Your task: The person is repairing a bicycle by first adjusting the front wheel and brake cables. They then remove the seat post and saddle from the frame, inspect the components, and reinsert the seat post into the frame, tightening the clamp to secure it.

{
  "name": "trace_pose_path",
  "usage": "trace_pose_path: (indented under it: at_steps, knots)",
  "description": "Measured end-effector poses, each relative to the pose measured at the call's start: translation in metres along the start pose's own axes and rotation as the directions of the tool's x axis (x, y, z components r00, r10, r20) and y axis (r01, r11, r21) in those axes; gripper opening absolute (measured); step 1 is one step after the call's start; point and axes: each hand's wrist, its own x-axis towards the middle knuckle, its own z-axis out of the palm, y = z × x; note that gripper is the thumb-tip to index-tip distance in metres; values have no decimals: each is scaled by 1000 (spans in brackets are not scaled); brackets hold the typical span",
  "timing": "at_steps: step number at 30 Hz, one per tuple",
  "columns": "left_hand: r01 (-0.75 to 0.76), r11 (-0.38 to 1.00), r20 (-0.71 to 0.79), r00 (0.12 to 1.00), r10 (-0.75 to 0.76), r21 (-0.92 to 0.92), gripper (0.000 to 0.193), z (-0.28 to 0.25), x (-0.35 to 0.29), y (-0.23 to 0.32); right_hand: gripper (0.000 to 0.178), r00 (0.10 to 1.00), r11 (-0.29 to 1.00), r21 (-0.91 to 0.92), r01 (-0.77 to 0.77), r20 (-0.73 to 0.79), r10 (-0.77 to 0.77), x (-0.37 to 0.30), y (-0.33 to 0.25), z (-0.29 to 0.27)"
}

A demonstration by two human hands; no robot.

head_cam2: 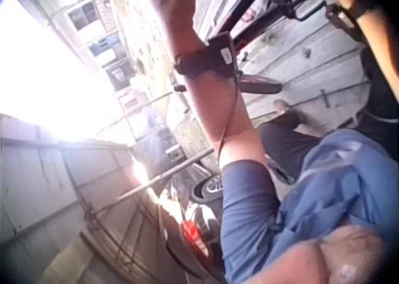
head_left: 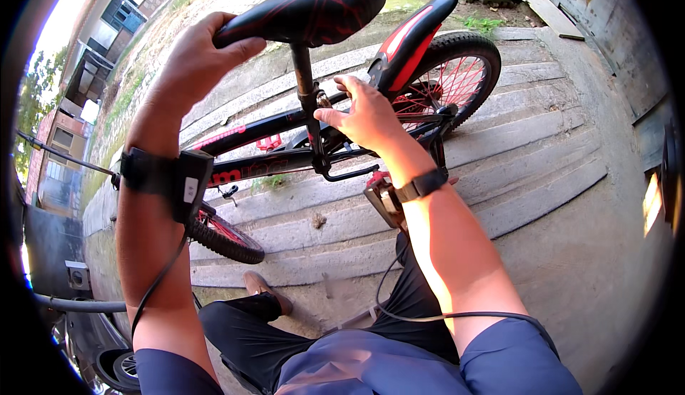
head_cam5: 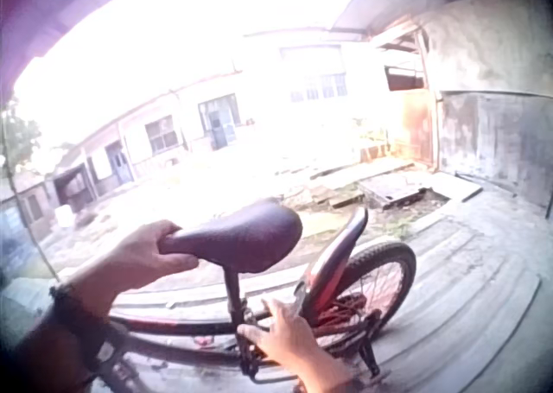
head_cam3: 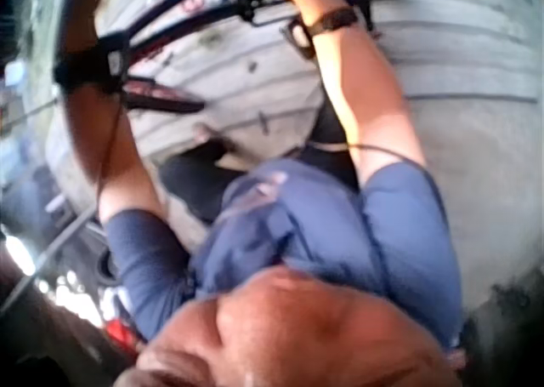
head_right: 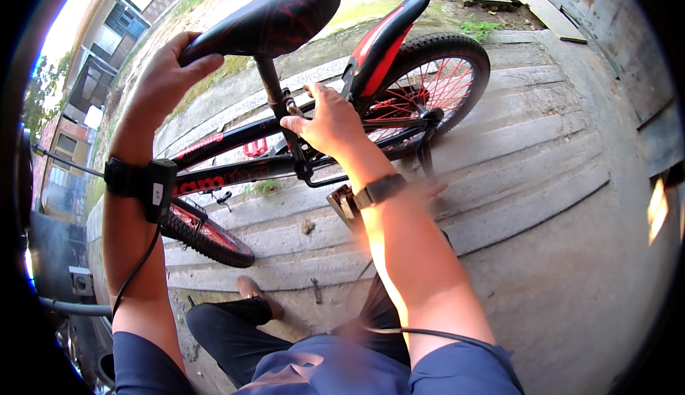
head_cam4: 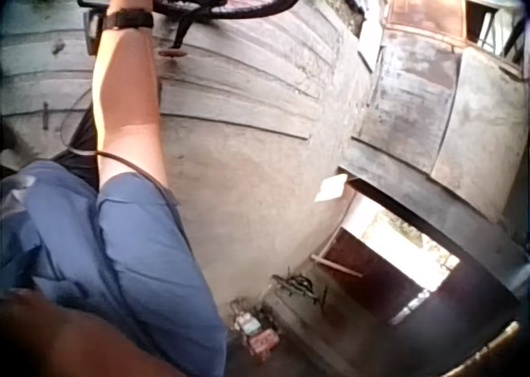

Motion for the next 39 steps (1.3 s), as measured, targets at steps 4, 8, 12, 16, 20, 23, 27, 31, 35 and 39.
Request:
trace_pose_path:
  at_steps: [4,8,12,16,20,23,27,31,35,39]
  knots:
    - [-26,991,7,1000,26,132,51,-1,-5,15,84,970,930,306,-204,193,149,15,17,12]
    - [-33,985,8,999,32,171,49,2,-4,23,86,982,848,510,-143,178,59,24,32,37]
    - [-84,990,-8,996,85,117,50,7,-1,18,66,998,909,414,-49,66,24,19,31,45]
    - [-106,993,-4,994,106,51,49,9,-4,18,49,997,997,71,15,-76,-10,12,20,43]
    - [-110,994,-18,994,110,17,46,10,-8,18,48,998,994,102,-38,-48,43,8,10,36]
    - [-134,990,-41,990,135,33,45,11,-12,19,48,998,995,103,-15,-64,22,9,13,38]
    - [-117,989,-120,985,127,88,42,19,-20,34,49,995,997,76,-23,-91,30,8,14,44]
    - [-79,941,-183,972,146,328,51,28,-31,54,50,994,998,62,-3,-110,10,8,14,44]
    - [-13,936,-149,986,70,353,63,25,-52,69,48,994,999,40,35,-106,-31,3,14,42]
    - [-10,904,-161,983,88,428,60,32,-57,81,51,986,999,13,34,-163,-31,-1,11,47]
